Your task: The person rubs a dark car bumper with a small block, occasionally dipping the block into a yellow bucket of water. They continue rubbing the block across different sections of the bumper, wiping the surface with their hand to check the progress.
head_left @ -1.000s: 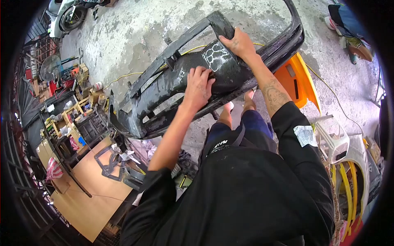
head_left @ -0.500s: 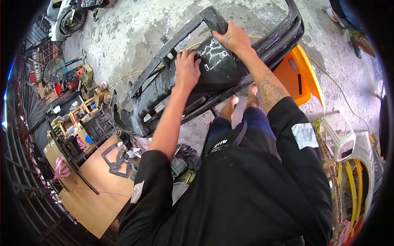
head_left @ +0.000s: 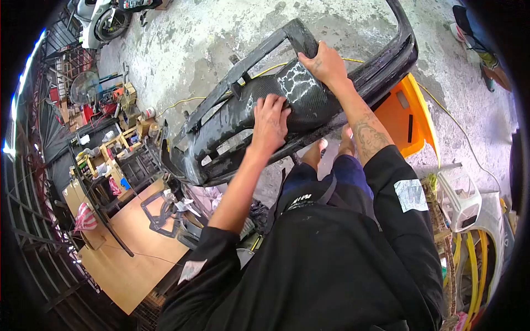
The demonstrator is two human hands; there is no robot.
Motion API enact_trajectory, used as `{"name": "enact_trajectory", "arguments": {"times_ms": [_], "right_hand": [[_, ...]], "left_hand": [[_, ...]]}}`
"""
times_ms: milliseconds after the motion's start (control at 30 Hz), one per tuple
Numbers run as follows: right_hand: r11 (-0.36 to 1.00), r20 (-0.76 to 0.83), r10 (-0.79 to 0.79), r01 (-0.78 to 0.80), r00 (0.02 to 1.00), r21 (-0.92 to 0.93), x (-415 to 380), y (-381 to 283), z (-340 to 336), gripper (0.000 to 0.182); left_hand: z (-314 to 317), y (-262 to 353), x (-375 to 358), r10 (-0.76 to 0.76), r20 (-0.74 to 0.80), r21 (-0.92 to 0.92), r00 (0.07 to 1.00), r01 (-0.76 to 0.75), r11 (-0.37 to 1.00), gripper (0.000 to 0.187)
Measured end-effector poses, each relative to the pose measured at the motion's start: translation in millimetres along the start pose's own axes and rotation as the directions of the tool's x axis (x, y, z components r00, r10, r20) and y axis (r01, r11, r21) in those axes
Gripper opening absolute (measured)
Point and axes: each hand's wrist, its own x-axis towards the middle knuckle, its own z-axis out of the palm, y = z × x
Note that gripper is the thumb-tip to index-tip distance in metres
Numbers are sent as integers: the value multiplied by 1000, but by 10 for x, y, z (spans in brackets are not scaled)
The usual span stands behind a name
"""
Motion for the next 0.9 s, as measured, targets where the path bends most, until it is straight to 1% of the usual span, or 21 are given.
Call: {"name": "enact_trajectory", "arguments": {"times_ms": [33,67,100,167,233,267,300,367,400,433,467,500,567,600,633,700,733,767,800,867,900], "right_hand": [[1000,4,1,-1,1000,-1,-19,11,3,71],[1000,3,4,-4,1000,7,4,3,-24,71],[1000,11,14,-15,1000,14,-19,0,-22,71],[1000,17,29,-28,999,-4,-86,-25,-47,71],[999,12,29,-29,1000,-14,-11,-42,-57,71],[999,6,29,-29,1000,-17,9,-3,-24,71],[999,6,25,-25,1000,-23,5,-5,-7,72],[999,27,45,-45,999,-14,-32,20,6,73],[999,15,32,-32,999,-10,-8,26,0,73],[1000,8,26,-26,1000,-8,-14,29,3,72],[998,32,57,-57,998,-11,-39,-23,-39,72],[998,26,61,-61,998,-14,-58,-31,-48,72],[998,21,41,-39,999,-54,-20,-59,-53,72],[998,10,40,-40,999,-54,49,-74,-77,72],[998,-5,36,-37,999,-46,88,-64,-81,72],[999,-3,36,-36,999,-31,-18,-24,-11,72],[999,-25,17,-18,1000,-32,-27,-16,-1,72],[999,-22,19,-19,1000,-33,-47,-23,10,72],[999,-11,33,-34,999,-41,-58,-31,-1,72],[998,1,31,-31,1000,-47,-33,-69,-43,71],[999,9,34,-33,999,-41,-41,-67,-36,71]], "left_hand": [[11,-106,125,14,34,11,999,-14,1000,20],[67,-319,341,22,58,121,998,-29,992,20],[139,-589,596,-38,104,164,994,21,986,20],[223,-739,705,10,0,84,1000,-10,996,21],[145,-352,346,-17,-37,103,999,21,995,21],[47,-156,173,-36,48,52,998,34,998,20],[32,-54,24,-8,23,-14,1000,8,1000,19],[9,-201,209,59,57,-13,997,-58,998,20],[114,-423,394,49,42,64,998,-51,997,21],[194,-666,616,35,36,94,999,-39,995,20],[254,-773,693,14,42,104,999,-18,994,19],[273,-808,749,-5,39,116,999,1,993,19],[173,-433,385,27,-48,155,998,-19,988,20],[76,-246,195,15,11,94,1000,-16,995,21],[55,-148,56,2,-15,16,1000,-2,1000,22],[43,-282,257,54,16,56,998,-55,997,20],[154,-487,478,49,-31,85,998,-46,995,19],[242,-692,676,10,-16,124,1000,-7,992,18],[234,-763,753,-1,18,119,1000,-1,993,19],[175,-854,746,-17,36,122,999,12,992,20],[96,-850,657,-37,-96,62,995,43,997,21]]}}
